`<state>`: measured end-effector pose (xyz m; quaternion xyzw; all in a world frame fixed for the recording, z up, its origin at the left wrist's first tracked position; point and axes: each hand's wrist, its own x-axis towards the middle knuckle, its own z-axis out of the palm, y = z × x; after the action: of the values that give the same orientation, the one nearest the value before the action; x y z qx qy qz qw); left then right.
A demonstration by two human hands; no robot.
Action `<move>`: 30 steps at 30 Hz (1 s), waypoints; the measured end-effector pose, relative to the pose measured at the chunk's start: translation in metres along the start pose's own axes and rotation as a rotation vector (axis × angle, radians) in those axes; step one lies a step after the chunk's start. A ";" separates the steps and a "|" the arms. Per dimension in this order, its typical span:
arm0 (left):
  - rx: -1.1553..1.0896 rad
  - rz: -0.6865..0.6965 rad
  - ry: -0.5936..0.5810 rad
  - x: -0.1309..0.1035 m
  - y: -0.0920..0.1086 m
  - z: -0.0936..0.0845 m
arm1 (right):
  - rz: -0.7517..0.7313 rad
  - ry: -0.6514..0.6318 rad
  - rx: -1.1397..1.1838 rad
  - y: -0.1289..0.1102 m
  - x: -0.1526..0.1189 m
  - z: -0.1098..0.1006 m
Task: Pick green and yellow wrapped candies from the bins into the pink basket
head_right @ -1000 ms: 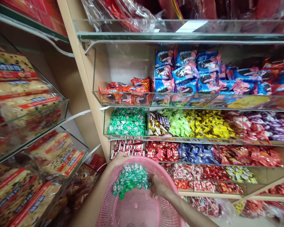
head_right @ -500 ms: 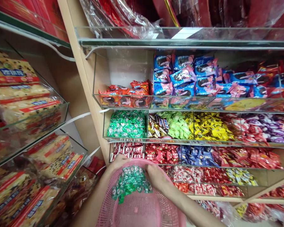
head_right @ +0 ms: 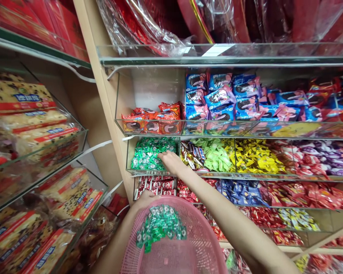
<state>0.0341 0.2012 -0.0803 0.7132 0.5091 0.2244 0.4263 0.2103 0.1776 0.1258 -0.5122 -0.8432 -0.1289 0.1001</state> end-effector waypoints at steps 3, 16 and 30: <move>0.033 -0.001 0.004 0.000 -0.001 0.000 | -0.005 -0.016 -0.030 0.001 0.003 0.003; 0.015 0.039 -0.014 0.006 -0.008 0.002 | -0.045 0.120 0.052 -0.004 -0.012 -0.001; -0.003 0.003 -0.013 0.006 -0.007 0.003 | 0.254 0.046 0.958 -0.022 -0.124 0.039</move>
<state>0.0344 0.2069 -0.0886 0.7149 0.5051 0.2211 0.4301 0.2453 0.0765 0.0494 -0.5045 -0.7362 0.2750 0.3577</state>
